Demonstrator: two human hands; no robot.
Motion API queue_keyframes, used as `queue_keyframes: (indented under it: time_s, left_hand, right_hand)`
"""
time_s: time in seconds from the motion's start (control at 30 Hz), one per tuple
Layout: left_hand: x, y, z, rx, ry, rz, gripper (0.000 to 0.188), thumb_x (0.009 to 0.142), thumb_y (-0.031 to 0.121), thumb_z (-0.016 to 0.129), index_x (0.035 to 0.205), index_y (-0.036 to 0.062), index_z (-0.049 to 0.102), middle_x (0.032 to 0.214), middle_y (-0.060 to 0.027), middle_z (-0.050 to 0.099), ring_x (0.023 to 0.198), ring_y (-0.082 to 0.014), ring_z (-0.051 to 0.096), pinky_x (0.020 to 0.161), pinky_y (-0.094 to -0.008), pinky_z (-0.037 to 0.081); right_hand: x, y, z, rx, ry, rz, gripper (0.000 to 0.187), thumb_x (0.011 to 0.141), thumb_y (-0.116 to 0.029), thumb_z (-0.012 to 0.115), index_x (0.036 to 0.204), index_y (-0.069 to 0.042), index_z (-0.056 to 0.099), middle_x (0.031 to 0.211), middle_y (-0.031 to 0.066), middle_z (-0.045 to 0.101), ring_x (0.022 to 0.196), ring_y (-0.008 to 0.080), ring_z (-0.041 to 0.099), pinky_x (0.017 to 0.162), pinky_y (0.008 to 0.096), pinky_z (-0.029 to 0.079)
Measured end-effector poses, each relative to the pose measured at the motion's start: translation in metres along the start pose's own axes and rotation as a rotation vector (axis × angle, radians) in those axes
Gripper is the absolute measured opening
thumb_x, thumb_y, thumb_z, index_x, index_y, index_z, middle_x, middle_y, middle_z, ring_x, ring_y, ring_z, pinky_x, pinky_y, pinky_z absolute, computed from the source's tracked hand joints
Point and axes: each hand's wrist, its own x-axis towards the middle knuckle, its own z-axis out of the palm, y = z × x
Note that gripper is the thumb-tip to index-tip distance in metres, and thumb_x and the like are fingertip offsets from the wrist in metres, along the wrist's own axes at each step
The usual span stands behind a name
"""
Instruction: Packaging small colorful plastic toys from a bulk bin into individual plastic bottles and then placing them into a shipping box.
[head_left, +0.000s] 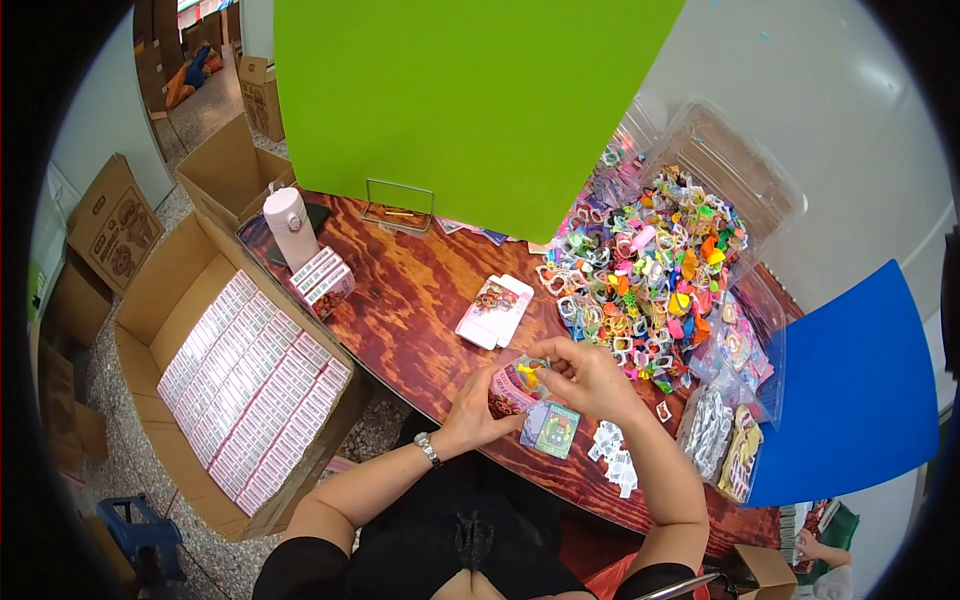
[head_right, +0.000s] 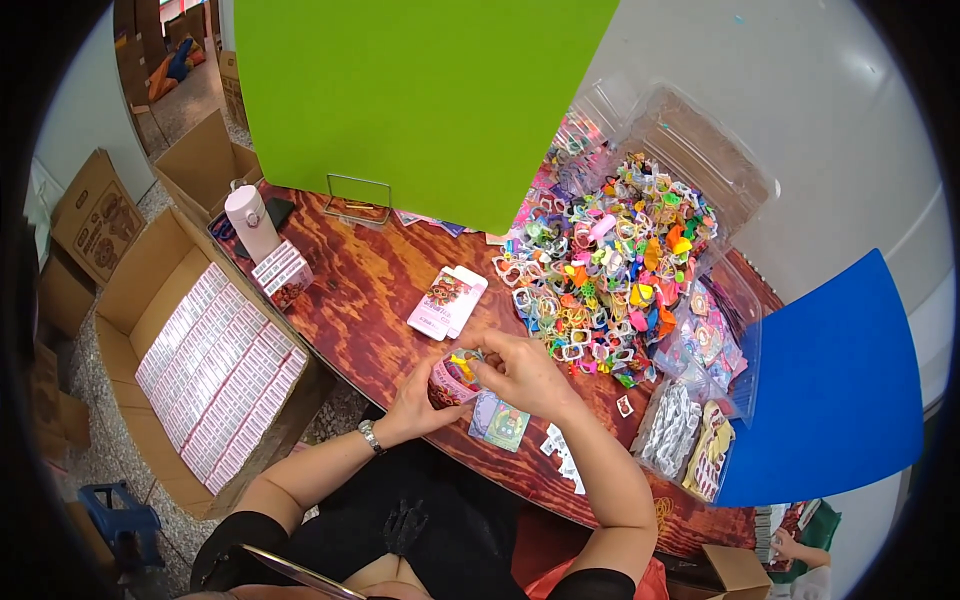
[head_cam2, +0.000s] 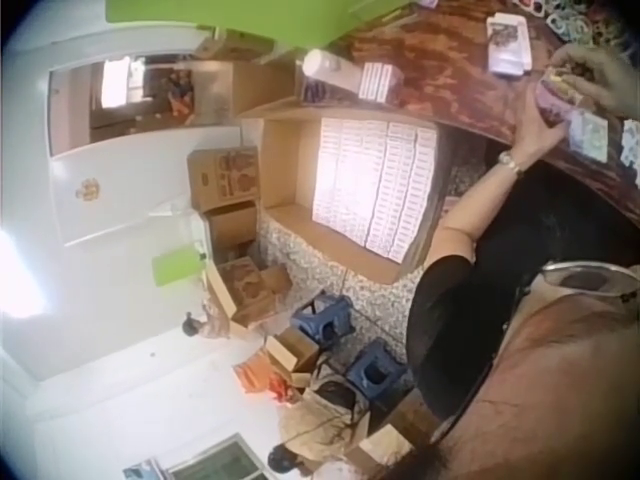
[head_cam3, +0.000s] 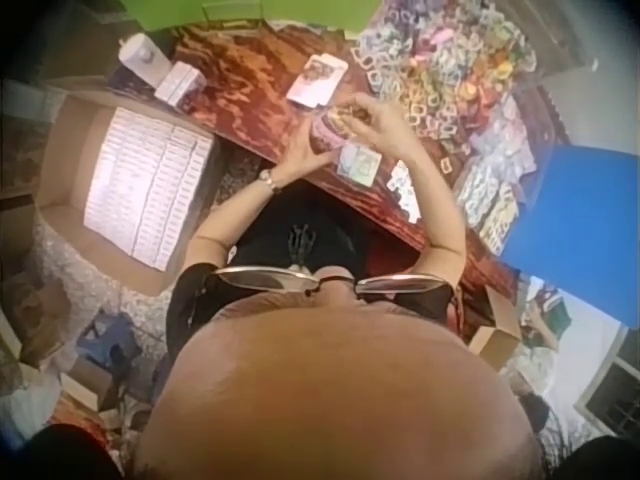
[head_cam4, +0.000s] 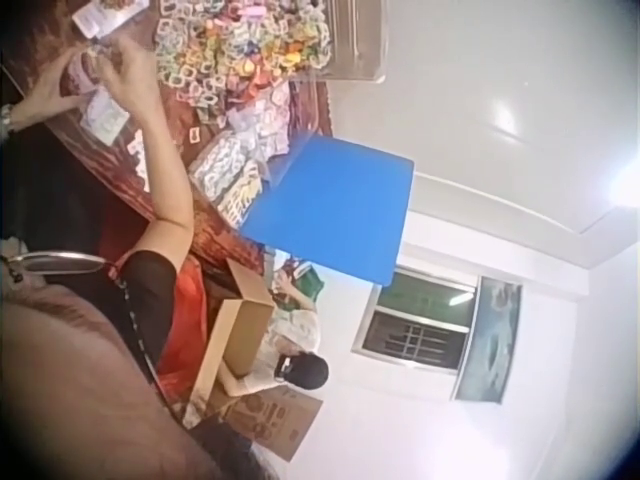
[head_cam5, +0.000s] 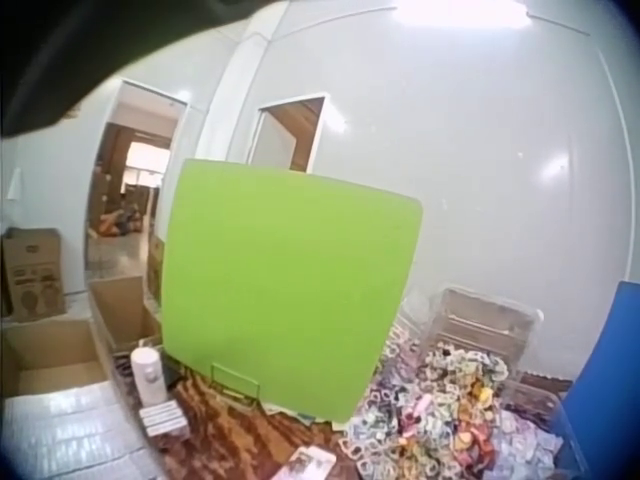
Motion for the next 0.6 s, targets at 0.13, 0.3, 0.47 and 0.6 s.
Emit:
queue_keyframes:
  time_s: [0.13,0.3,0.47,0.6]
  left_hand:
    - [-0.003,0.004,-0.002,0.036,0.033,0.044,0.08,0.072,0.025,0.088,0.135,-0.0009,0.046,0.12,-0.0217,0.059,0.113,-0.0379,0.06,0.097,-0.0447,0.049]
    - [0.001,0.009,0.001,0.066,0.016,0.083,0.084,0.072,0.025,0.088,0.138,-0.0018,0.045,0.126,-0.023,0.057,0.118,-0.0387,0.057,0.099,-0.0449,0.048]
    - [0.005,0.011,-0.005,0.183,0.036,0.122,0.085,0.072,0.024,0.087,0.139,-0.0042,0.044,0.127,-0.0254,0.056,0.12,-0.0415,0.054,0.102,-0.0477,0.045]
    - [0.004,0.004,0.003,0.165,-0.038,0.079,0.085,0.072,0.022,0.086,0.14,-0.0042,0.042,0.126,-0.0245,0.055,0.12,-0.0403,0.054,0.1,-0.0473,0.045]
  right_hand:
    - [-0.004,0.021,0.017,-0.343,0.109,-0.225,0.027,0.086,-0.005,0.071,0.114,-0.005,0.068,0.092,0.0101,0.069,0.08,0.024,0.07,0.069,0.0337,0.057]
    - [-0.018,0.021,0.026,-0.649,0.131,-0.359,0.041,0.083,-0.008,0.072,0.124,-0.009,0.064,0.107,0.0121,0.067,0.096,0.0308,0.067,0.077,0.0393,0.057]
    - [-0.04,0.017,-0.022,-0.404,0.378,-0.286,0.039,0.089,-0.008,0.073,0.127,-0.007,0.066,0.103,0.014,0.071,0.083,0.0255,0.071,0.076,0.0346,0.058]
    - [-0.092,0.058,-0.065,-0.382,0.652,0.101,0.027,0.09,-0.007,0.07,0.117,-0.003,0.069,0.1,0.015,0.073,0.083,0.0263,0.072,0.075,0.0337,0.057]
